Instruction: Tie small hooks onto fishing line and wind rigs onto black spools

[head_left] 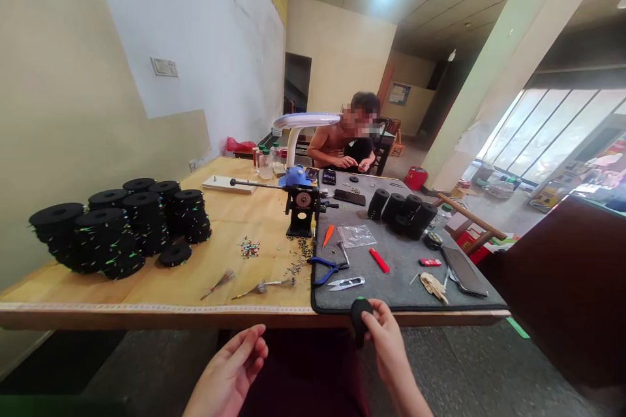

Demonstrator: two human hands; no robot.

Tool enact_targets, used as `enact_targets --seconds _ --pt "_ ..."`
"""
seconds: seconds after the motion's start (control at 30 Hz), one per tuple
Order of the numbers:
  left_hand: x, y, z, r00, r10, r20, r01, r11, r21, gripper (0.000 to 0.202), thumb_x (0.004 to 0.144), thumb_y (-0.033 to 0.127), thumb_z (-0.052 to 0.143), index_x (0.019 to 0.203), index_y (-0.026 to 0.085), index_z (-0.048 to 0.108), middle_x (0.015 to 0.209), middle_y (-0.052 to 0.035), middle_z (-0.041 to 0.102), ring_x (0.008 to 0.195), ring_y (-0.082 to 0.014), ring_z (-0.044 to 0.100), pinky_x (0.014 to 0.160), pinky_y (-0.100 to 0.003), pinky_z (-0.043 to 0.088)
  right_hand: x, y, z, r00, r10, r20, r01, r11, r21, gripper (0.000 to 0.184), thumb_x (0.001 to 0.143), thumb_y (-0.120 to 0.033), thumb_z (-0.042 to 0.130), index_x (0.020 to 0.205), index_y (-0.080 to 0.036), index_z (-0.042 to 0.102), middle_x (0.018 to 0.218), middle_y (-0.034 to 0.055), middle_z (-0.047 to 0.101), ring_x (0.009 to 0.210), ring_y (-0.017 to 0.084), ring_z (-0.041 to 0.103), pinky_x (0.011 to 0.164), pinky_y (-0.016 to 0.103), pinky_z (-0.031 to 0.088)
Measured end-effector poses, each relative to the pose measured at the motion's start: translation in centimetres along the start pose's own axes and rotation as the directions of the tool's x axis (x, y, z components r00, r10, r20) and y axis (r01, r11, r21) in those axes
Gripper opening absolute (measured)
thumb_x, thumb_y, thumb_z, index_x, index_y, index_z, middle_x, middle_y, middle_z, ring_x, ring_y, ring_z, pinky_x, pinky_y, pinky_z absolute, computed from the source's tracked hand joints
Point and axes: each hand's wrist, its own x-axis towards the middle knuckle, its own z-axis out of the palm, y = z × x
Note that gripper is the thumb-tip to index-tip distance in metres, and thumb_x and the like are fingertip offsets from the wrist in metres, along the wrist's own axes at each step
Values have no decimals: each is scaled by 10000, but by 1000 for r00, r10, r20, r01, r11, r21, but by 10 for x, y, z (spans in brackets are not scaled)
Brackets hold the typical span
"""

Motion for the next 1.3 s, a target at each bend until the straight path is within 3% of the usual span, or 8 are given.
enact_targets --seconds 0.2,0.4,0.47,0.57,0.67,0.83,0.97,1.3 --pt "0 -2 -18 999 26 40 -28 999 35 275 535 188 851 785 133 750 623 -29 685 596 -127 617 540 -181 535 56 -18 -51 973 -182 -139 102 889 -447 345 623 -429 560 873 -192 531 620 8 663 592 208 622 553 280 447" --pt "-16 -4 -15 987 129 93 -147 965 218 392 500 430 843 745 136 757 606 -32 683 606 -142 593 563 -204 512 98 -29 -75 969 -195 -154 61 789 -611 320 605 -418 585 830 -191 577 699 68 671 691 273 627 661 366 442" --pt "-17 -5 -10 977 175 119 -203 933 297 379 564 460 800 769 144 756 626 -34 689 620 -147 595 576 -210 506 92 -35 -69 950 -268 -158 92 727 -680 298 619 -386 603 843 -190 606 814 110 679 823 307 611 755 410 424" --pt "-15 -8 -2 954 229 193 -293 850 438 372 619 491 746 762 148 753 613 -41 694 604 -159 595 562 -220 496 55 -41 -43 836 -549 -3 343 525 -779 300 726 -382 565 917 -164 643 998 164 656 992 329 548 879 443 377" --pt "-11 -13 6 920 251 302 -384 733 561 352 679 493 689 748 153 747 599 -43 696 588 -170 600 566 -231 491 -1 -35 2 866 -391 310 499 667 -553 293 823 -429 532 842 -180 686 873 107 692 851 257 598 801 362 439" --pt "-14 -19 16 838 221 499 -531 540 653 296 788 425 597 767 172 748 679 -48 727 655 -190 635 628 -229 485 -55 -6 69 799 94 594 54 972 -227 411 776 -534 591 832 -150 727 713 52 698 573 157 583 485 223 419" --pt "-16 -18 19 791 205 576 -600 446 664 297 832 368 549 711 181 746 673 -48 729 646 -195 635 623 -216 465 -54 4 83 818 142 558 -110 990 -90 413 665 -524 710 810 -138 736 723 51 702 505 106 539 441 189 371" --pt "-19 -19 19 791 223 569 -604 433 669 242 804 302 589 645 203 743 632 -47 718 603 -203 630 603 -229 459 -55 1 82 817 215 535 -301 950 78 341 655 -456 754 705 -131 662 800 63 714 522 99 578 480 193 409"
